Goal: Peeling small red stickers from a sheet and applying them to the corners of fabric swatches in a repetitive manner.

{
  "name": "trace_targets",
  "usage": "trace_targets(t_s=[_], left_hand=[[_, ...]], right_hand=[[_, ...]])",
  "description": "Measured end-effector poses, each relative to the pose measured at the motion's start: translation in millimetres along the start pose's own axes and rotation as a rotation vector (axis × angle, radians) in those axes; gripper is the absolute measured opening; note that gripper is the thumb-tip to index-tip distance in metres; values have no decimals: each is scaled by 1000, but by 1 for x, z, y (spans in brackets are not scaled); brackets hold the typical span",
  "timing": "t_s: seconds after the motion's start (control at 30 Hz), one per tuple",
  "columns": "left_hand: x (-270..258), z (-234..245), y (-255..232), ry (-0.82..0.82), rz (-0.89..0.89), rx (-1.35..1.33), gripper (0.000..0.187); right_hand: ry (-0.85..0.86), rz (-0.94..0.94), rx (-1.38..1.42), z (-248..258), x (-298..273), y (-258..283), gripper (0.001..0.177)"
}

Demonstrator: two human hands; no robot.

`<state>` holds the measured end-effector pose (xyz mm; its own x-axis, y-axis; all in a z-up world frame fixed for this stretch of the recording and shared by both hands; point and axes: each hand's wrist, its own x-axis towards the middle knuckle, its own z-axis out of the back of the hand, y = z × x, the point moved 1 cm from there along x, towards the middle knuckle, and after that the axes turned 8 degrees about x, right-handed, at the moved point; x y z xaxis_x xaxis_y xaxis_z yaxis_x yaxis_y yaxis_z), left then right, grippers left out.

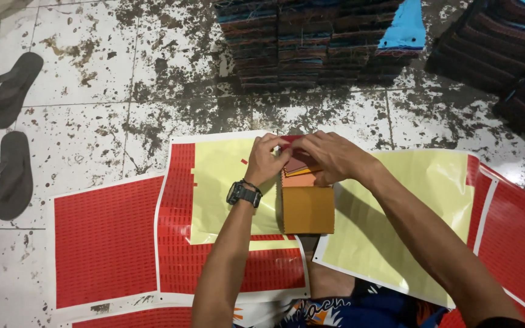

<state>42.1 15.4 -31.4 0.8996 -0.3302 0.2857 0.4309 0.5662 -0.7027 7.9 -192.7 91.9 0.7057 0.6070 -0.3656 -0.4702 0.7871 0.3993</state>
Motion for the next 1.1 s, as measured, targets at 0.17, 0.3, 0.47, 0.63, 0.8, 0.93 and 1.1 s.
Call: trace_targets(t_s=[0.17, 0.3, 0.47, 0.63, 0.8, 0.93, 1.1], left_hand=[[4, 24, -29, 123, 216, -197, 23], [1, 56, -62, 237, 494, -493, 47], [4, 73, -83, 287, 589, -495, 58], [6, 60, -60, 296, 599, -496, 55], [7, 40, -42, 292, 349, -221, 27], [3, 30, -26, 277, 29, -43, 21], [-2, 18, -24, 348, 57, 230, 25]], right_hand=[[7, -14, 191, 18, 14, 10, 79], [-119, -7, 411, 1, 39, -34, 63], [-76, -144, 515, 24, 43, -30, 47], [-58, -123, 415, 16, 42, -22, 57], [-82, -78, 269, 35, -10, 39, 47], [-115, -57, 277, -3, -55, 68, 37], [-159, -18, 188, -49, -81, 94, 20]])
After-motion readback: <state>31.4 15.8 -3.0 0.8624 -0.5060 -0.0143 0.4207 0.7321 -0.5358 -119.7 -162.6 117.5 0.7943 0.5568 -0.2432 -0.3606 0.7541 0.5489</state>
